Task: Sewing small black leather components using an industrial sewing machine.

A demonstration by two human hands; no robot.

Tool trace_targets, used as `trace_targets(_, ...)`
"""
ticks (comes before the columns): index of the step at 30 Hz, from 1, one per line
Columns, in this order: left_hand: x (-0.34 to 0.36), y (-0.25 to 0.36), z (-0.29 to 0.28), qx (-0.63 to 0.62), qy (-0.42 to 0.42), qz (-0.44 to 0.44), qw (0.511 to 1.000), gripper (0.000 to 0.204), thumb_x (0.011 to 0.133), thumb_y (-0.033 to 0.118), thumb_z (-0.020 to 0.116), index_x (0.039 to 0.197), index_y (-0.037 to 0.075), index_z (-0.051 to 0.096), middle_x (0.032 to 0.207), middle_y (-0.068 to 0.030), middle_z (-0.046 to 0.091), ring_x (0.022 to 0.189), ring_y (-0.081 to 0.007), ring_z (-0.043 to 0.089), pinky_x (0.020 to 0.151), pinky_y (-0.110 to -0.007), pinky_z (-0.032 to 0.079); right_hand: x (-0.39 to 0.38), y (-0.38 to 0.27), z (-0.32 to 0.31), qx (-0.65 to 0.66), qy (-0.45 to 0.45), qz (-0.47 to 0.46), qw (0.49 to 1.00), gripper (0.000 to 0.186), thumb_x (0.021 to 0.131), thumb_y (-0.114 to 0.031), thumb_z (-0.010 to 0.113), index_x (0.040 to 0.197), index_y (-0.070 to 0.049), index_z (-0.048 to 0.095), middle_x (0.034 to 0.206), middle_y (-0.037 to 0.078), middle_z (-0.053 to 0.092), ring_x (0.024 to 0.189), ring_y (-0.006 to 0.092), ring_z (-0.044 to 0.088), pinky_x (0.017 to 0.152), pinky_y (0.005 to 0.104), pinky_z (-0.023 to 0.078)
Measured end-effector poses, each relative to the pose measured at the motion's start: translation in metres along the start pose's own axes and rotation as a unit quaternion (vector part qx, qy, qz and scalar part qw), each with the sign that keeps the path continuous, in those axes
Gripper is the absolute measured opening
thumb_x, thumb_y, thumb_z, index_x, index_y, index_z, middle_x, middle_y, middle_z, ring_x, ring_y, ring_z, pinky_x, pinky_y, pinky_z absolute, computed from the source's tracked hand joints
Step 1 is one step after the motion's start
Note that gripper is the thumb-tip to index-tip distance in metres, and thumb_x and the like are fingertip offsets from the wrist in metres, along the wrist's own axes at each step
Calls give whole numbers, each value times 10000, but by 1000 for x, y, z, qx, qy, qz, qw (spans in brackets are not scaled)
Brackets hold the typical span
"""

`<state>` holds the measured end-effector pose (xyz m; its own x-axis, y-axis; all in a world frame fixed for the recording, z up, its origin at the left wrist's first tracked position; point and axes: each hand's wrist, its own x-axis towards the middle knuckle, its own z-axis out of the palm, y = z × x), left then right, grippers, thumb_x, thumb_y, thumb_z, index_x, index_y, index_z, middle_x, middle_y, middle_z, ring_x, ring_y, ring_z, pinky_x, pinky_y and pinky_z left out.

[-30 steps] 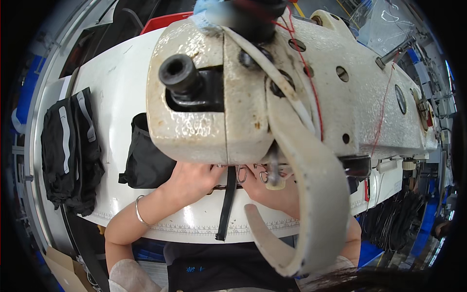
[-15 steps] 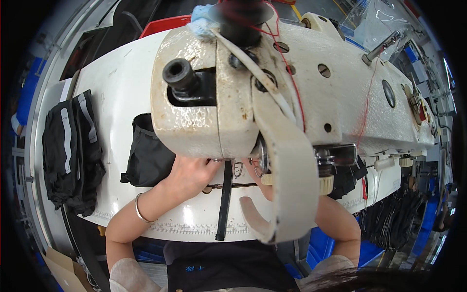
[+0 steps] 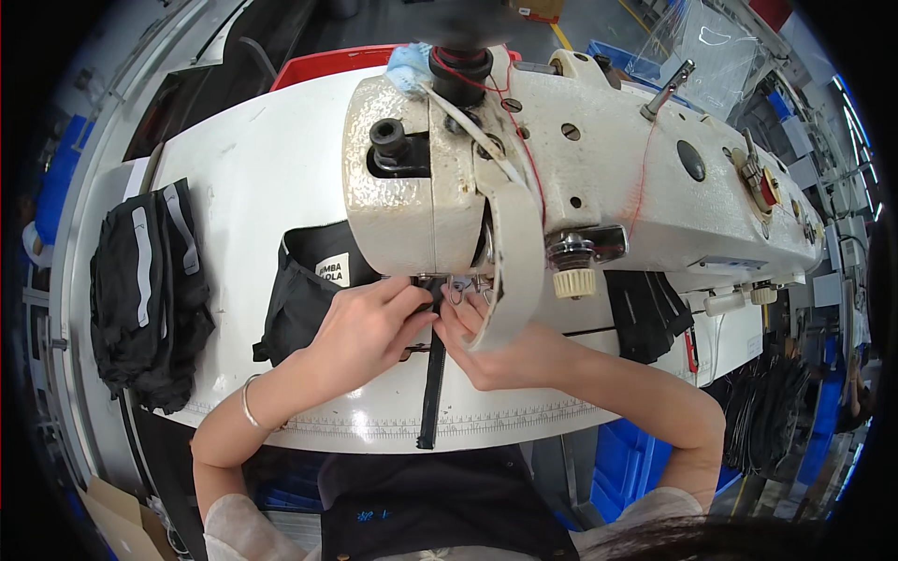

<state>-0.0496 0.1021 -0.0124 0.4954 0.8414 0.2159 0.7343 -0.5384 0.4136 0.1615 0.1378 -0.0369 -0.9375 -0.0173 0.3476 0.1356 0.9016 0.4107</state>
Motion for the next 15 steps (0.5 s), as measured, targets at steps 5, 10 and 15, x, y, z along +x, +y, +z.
trace_targets(5,7,-8,-12,-266,-15,-174,948,174,784,38,661,939,-39,647,807,-177,654,649,-311,614,615,-341,496,9,1,4,-86,-20,-54,995,286,650,-156,592,853,27,676,869,127,631,863,255,589,756,322,492)
trace_targets(10,11,-3,-24,-175,-24,-122,977,163,797,9,625,948,-49,646,763,-174,654,663,-342,618,621,-362,493,11,0,7,-49,8,6,999,214,656,-160,589,775,7,652,814,83,607,851,233,582,735,330,494)
trace_targets(15,0,-1,-13,-41,-30,-83,995,250,694,-58,622,932,13,653,821,-168,619,749,-346,600,664,-400,488,15,3,7,133,92,173,972,132,641,-134,598,727,-34,601,748,53,569,692,189,569,638,311,474)
